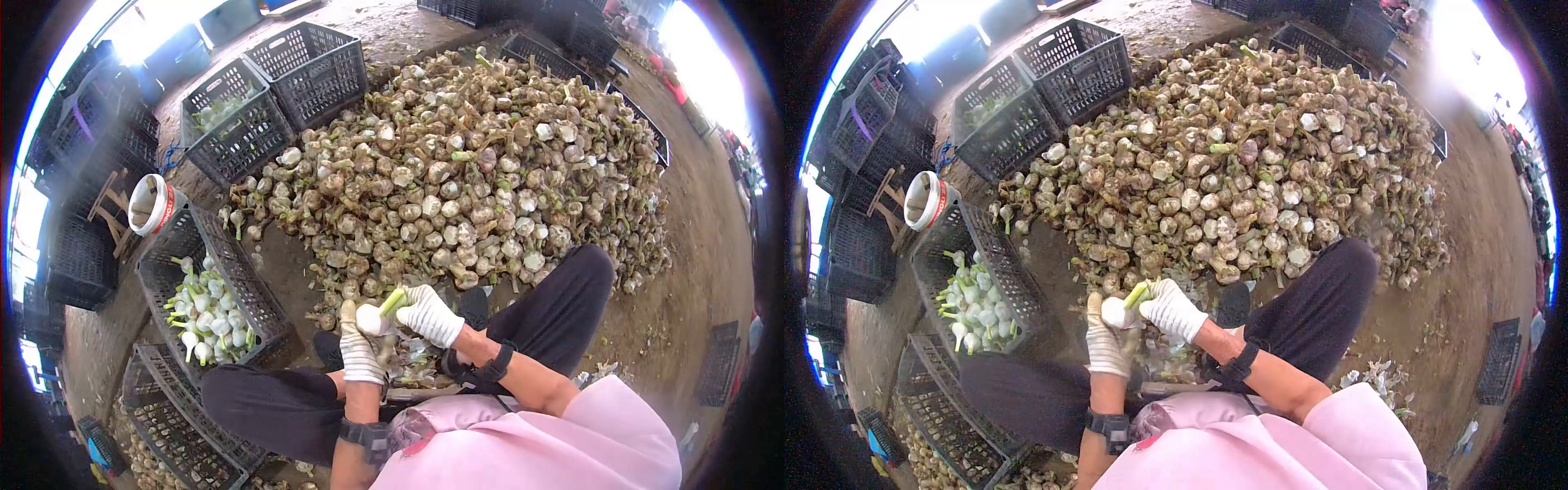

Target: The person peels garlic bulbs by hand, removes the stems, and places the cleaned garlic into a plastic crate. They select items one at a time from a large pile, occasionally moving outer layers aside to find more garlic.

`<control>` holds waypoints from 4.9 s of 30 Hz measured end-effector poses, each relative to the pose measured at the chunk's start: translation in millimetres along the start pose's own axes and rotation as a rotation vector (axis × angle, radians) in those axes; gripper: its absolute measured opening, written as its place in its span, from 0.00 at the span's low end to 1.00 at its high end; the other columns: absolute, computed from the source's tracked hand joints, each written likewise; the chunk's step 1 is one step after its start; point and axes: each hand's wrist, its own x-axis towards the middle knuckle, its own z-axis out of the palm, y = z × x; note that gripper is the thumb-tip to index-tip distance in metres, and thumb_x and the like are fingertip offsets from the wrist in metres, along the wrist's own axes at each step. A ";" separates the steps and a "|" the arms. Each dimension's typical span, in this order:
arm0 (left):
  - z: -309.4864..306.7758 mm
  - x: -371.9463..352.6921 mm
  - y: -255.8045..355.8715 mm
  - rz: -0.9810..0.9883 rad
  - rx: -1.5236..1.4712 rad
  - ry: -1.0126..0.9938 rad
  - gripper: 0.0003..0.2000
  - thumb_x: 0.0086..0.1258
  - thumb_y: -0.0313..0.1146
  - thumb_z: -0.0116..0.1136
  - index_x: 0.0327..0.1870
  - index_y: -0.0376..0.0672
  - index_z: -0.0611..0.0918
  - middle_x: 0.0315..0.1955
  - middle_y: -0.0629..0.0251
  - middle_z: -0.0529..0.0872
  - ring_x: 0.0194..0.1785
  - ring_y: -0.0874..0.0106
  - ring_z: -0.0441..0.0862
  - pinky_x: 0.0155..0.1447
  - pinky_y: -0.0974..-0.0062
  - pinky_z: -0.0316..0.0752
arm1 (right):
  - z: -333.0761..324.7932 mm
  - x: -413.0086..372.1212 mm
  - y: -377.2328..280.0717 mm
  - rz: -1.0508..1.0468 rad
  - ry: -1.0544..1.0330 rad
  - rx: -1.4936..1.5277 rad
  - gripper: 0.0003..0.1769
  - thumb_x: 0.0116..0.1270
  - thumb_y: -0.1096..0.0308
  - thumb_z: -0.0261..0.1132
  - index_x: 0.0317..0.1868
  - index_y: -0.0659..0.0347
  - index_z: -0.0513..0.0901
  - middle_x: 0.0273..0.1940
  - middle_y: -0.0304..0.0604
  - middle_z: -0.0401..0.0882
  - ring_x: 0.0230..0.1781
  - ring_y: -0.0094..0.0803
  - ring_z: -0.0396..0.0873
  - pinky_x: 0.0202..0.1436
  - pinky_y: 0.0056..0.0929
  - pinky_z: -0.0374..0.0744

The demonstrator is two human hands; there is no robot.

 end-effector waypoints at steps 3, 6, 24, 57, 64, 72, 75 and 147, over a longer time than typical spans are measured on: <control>-17.3 20.8 -3.7 -0.305 -0.003 -0.097 0.20 0.69 0.54 0.52 0.43 0.43 0.80 0.29 0.66 0.82 0.26 0.73 0.80 0.27 0.78 0.76 | -7.0 -0.4 4.0 -0.027 -0.006 0.015 0.12 0.50 0.77 0.56 0.33 0.66 0.85 0.19 0.30 0.75 0.20 0.15 0.65 0.22 0.21 0.67; -10.4 28.1 -9.0 0.044 0.338 0.003 0.15 0.71 0.46 0.53 0.42 0.42 0.80 0.32 0.66 0.83 0.30 0.73 0.80 0.34 0.76 0.77 | -8.0 -0.6 0.9 -0.019 0.036 0.083 0.12 0.51 0.78 0.56 0.33 0.66 0.84 0.20 0.29 0.75 0.20 0.16 0.65 0.23 0.21 0.67; -29.5 33.6 -37.4 0.261 0.222 -0.023 0.09 0.67 0.35 0.59 0.39 0.40 0.78 0.30 0.68 0.81 0.28 0.80 0.76 0.30 0.84 0.71 | 16.2 -14.5 -14.7 -0.030 0.051 -0.407 0.06 0.49 0.78 0.58 0.29 0.65 0.80 0.33 0.46 0.82 0.35 0.35 0.82 0.37 0.29 0.80; -16.7 14.8 0.8 0.206 0.229 -0.199 0.14 0.71 0.42 0.53 0.41 0.38 0.79 0.35 0.65 0.82 0.36 0.77 0.78 0.41 0.80 0.75 | -29.0 18.8 7.5 0.045 -0.237 -0.403 0.26 0.50 0.71 0.64 0.53 0.65 0.77 0.47 0.47 0.80 0.46 0.33 0.79 0.51 0.27 0.76; -19.0 35.9 -21.4 0.453 0.371 -0.157 0.12 0.68 0.41 0.59 0.40 0.39 0.80 0.35 0.69 0.82 0.34 0.80 0.77 0.38 0.81 0.74 | 11.0 -11.3 -16.3 -0.333 0.069 -1.008 0.08 0.48 0.67 0.65 0.30 0.59 0.78 0.27 0.45 0.75 0.30 0.46 0.75 0.35 0.39 0.75; -28.0 29.7 -6.4 0.039 0.062 -0.121 0.16 0.68 0.43 0.58 0.46 0.38 0.80 0.36 0.64 0.83 0.36 0.76 0.80 0.37 0.78 0.78 | -10.9 10.8 3.9 0.405 -0.091 0.289 0.17 0.57 0.67 0.66 0.45 0.66 0.81 0.38 0.45 0.82 0.37 0.23 0.80 0.39 0.24 0.78; -24.1 33.3 -11.8 0.152 0.057 -0.108 0.15 0.69 0.41 0.58 0.46 0.38 0.79 0.37 0.65 0.82 0.38 0.75 0.80 0.40 0.78 0.77 | 3.3 3.9 -0.2 0.026 0.030 -0.432 0.15 0.54 0.68 0.68 0.43 0.64 0.82 0.35 0.45 0.82 0.34 0.26 0.79 0.38 0.25 0.78; -94.1 154.4 -77.8 0.000 1.836 0.533 0.11 0.61 0.35 0.56 0.29 0.36 0.85 0.34 0.47 0.86 0.38 0.55 0.85 0.40 0.62 0.79 | -68.6 26.2 -77.2 0.134 0.342 -0.091 0.12 0.62 0.66 0.61 0.41 0.64 0.84 0.30 0.38 0.82 0.27 0.21 0.77 0.29 0.20 0.76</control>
